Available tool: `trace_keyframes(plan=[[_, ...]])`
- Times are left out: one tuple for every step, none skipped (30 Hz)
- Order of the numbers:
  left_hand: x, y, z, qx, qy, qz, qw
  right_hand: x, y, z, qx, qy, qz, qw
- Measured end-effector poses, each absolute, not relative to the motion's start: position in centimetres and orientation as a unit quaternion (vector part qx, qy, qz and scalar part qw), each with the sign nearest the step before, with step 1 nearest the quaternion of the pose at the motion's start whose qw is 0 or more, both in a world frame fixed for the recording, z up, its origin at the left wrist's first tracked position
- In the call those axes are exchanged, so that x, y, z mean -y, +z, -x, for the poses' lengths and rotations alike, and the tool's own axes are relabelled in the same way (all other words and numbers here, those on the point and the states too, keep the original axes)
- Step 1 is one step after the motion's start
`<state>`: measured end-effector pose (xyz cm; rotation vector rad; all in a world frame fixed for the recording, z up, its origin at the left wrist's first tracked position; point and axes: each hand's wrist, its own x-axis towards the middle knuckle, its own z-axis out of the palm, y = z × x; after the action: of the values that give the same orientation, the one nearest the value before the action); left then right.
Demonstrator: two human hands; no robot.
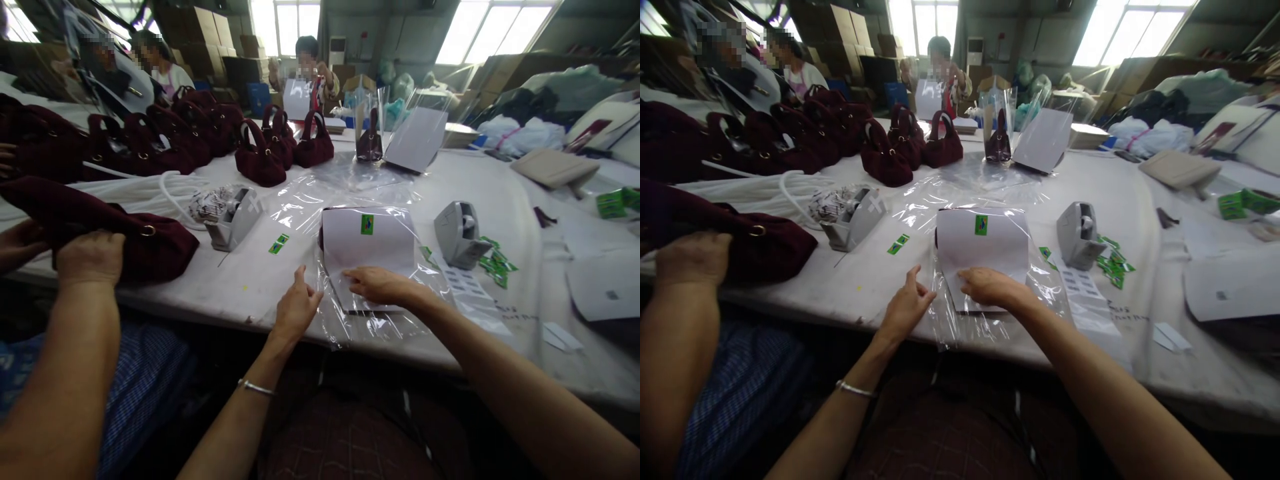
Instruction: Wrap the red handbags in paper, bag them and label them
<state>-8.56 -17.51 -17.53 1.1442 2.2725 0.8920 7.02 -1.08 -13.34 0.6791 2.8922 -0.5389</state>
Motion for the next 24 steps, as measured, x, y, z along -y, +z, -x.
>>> trace_keyframes(plan=[[17.2,-17.5,8.9,-0.818,0.323,-0.412,0.236,1.2,-12.9,-7.0,-0.952,-0.188,-0.233,0.063],[17.0,-17.5,9.2,-0.811,0.338,-0.409,0.247,1.5,-12.5,-7.0,-0.947,-0.201,-0.241,0.069],[16.9,-17.5,9.5,-0.797,0.368,-0.404,0.257,1.7,-11.9,-7.0,-0.940,-0.218,-0.250,0.079],[16.9,-17.7,9.8,-0.779,0.409,-0.393,0.268,2.0,-11.4,-7.0,-0.931,-0.238,-0.261,0.095],[17.0,-17.8,10.0,-0.757,0.456,-0.373,0.283,2.3,-10.9,-7.1,-0.920,-0.259,-0.272,0.113],[17.1,-18.0,10.3,-0.735,0.500,-0.345,0.302,2.5,-10.6,-7.2,-0.909,-0.278,-0.281,0.128],[17.2,-18.2,10.5,-0.717,0.535,-0.312,0.319,2.8,-10.4,-7.3,-0.902,-0.294,-0.286,0.136],[17.4,-18.3,10.7,-0.708,0.558,-0.282,0.330,3.1,-10.4,-7.3,-0.898,-0.303,-0.289,0.136],[17.5,-18.3,10.8,-0.707,0.567,-0.257,0.334,3.4,-10.6,-7.4,-0.897,-0.307,-0.290,0.130],[17.8,-18.3,10.8,-0.713,0.567,-0.243,0.334,3.7,-10.9,-7.5,-0.900,-0.302,-0.289,0.123],[18.0,-18.3,10.8,-0.720,0.558,-0.240,0.335,4.0,-11.3,-7.5,-0.904,-0.289,-0.292,0.115],[18.4,-18.2,10.7,-0.726,0.543,-0.248,0.341,4.4,-11.7,-7.5,-0.910,-0.268,-0.296,0.109],[18.8,-18.2,10.5,-0.729,0.525,-0.264,0.350,4.9,-12.1,-7.5,-0.917,-0.239,-0.301,0.106],[19.2,-18.1,10.2,-0.730,0.507,-0.285,0.359,5.3,-12.5,-7.5,-0.924,-0.205,-0.305,0.102],[19.7,-18.0,9.9,-0.728,0.492,-0.310,0.363,5.8,-12.9,-7.5,-0.931,-0.171,-0.308,0.098],[20.2,-18.0,9.6,-0.726,0.480,-0.332,0.363,6.4,-13.2,-7.6,-0.936,-0.141,-0.309,0.091],[20.7,-18.0,9.3,-0.724,0.475,-0.345,0.361,6.9,-13.4,-7.8,-0.940,-0.118,-0.310,0.083],[21.1,-17.9,9.1,-0.721,0.476,-0.348,0.363,7.4,-13.5,-8.0,-0.942,-0.105,-0.310,0.075],[21.4,-17.9,9.0,-0.715,0.483,-0.342,0.371,7.9,-13.6,-8.4,-0.943,-0.102,-0.309,0.066],[21.7,-17.9,8.9,-0.706,0.496,-0.331,0.382,8.3,-13.7,-8.9,-0.944,-0.109,-0.306,0.056],[22.0,-17.8,8.9,-0.692,0.512,-0.322,0.394,8.8,-13.7,-9.4,-0.945,-0.122,-0.300,0.046],[22.1,-17.8,9.0,-0.675,0.529,-0.320,0.403,9.3,-13.8,-9.9,-0.946,-0.137,-0.292,0.037],[22.2,-17.7,9.1,-0.654,0.546,-0.329,0.408,9.8,-13.8,-10.3,-0.946,-0.151,-0.285,0.029],[22.2,-17.7,9.3,-0.633,0.558,-0.349,0.407,10.4,-13.9,-10.5,-0.947,-0.159,-0.278,0.022]])
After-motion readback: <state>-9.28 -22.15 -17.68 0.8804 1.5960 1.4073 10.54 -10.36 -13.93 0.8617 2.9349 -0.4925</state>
